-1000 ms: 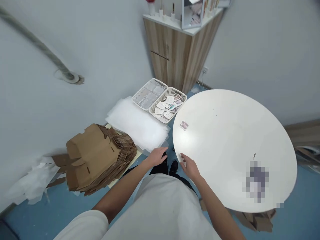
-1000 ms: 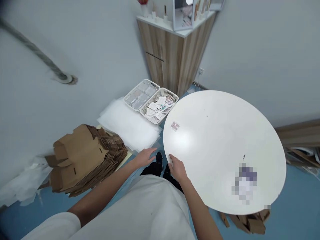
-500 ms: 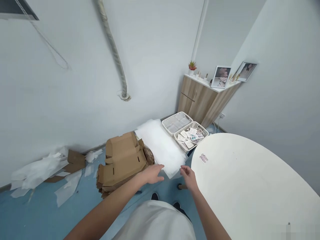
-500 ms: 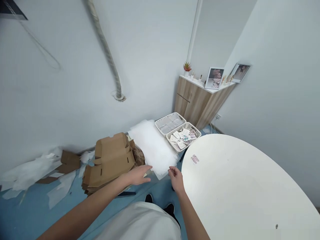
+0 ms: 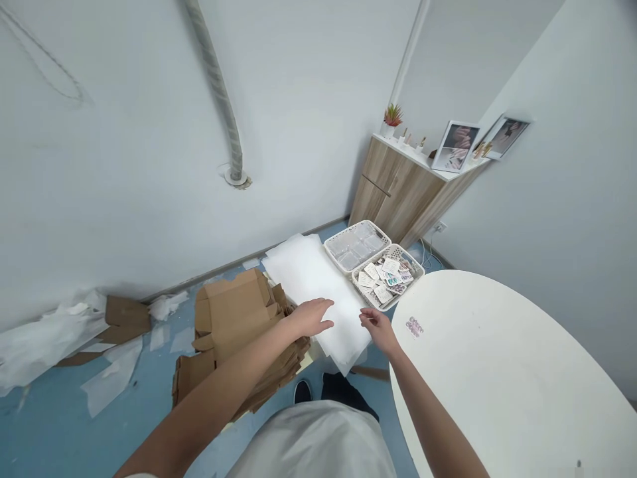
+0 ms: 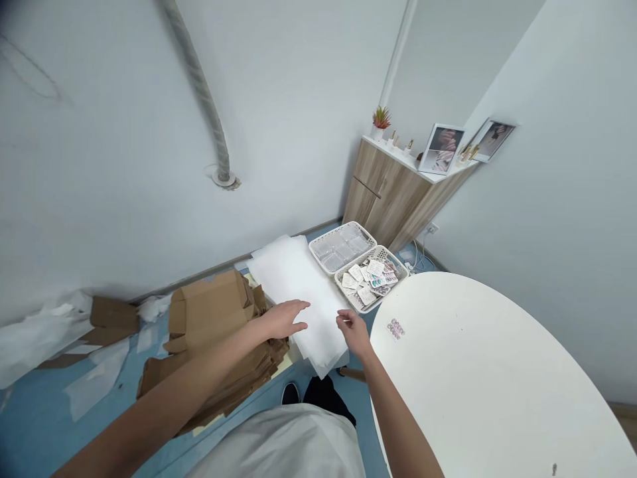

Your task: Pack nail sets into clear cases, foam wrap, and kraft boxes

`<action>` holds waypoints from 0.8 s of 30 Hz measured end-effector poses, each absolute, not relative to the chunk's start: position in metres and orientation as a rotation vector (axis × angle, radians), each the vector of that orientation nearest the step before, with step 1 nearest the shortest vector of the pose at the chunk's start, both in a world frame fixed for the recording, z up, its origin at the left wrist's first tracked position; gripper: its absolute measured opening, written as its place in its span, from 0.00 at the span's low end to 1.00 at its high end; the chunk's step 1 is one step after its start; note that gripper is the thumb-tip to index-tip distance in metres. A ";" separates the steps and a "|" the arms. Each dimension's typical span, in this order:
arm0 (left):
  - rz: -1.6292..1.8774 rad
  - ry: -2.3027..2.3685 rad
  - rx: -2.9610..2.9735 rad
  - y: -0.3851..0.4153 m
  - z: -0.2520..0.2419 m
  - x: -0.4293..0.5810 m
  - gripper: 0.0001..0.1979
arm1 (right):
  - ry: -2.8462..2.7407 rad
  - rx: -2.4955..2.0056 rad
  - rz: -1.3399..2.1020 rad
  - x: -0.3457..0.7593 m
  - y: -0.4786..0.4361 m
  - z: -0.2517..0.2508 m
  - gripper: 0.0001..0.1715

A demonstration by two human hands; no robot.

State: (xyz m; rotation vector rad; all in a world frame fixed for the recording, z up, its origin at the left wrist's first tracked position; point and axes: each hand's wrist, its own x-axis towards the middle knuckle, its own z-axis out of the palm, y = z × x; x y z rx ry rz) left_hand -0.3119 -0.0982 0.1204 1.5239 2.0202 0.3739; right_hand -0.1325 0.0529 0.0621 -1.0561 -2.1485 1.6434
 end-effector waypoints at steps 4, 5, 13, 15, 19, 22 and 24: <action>0.442 2.013 1.482 -0.056 0.111 -0.338 0.26 | -2.172 -1.063 1.629 -0.165 0.104 0.062 0.21; 0.461 2.012 1.466 -0.042 0.109 -0.345 0.25 | -2.170 -1.063 1.627 -0.175 0.118 0.062 0.21; 0.698 2.035 1.204 0.078 0.092 -0.404 0.22 | -2.062 -1.122 1.546 -0.238 0.230 0.052 0.22; 0.746 2.070 1.160 0.103 0.086 -0.415 0.23 | -2.029 -1.165 1.514 -0.252 0.252 0.046 0.25; 0.886 2.137 1.013 0.149 0.071 -0.435 0.26 | -2.071 -1.199 1.381 -0.283 0.290 0.031 0.29; 0.989 2.116 0.831 0.179 0.054 -0.448 0.28 | -2.106 -1.164 1.287 -0.305 0.308 0.019 0.29; 1.060 2.087 0.767 0.197 0.043 -0.454 0.30 | -2.167 -1.162 1.228 -0.316 0.316 0.012 0.29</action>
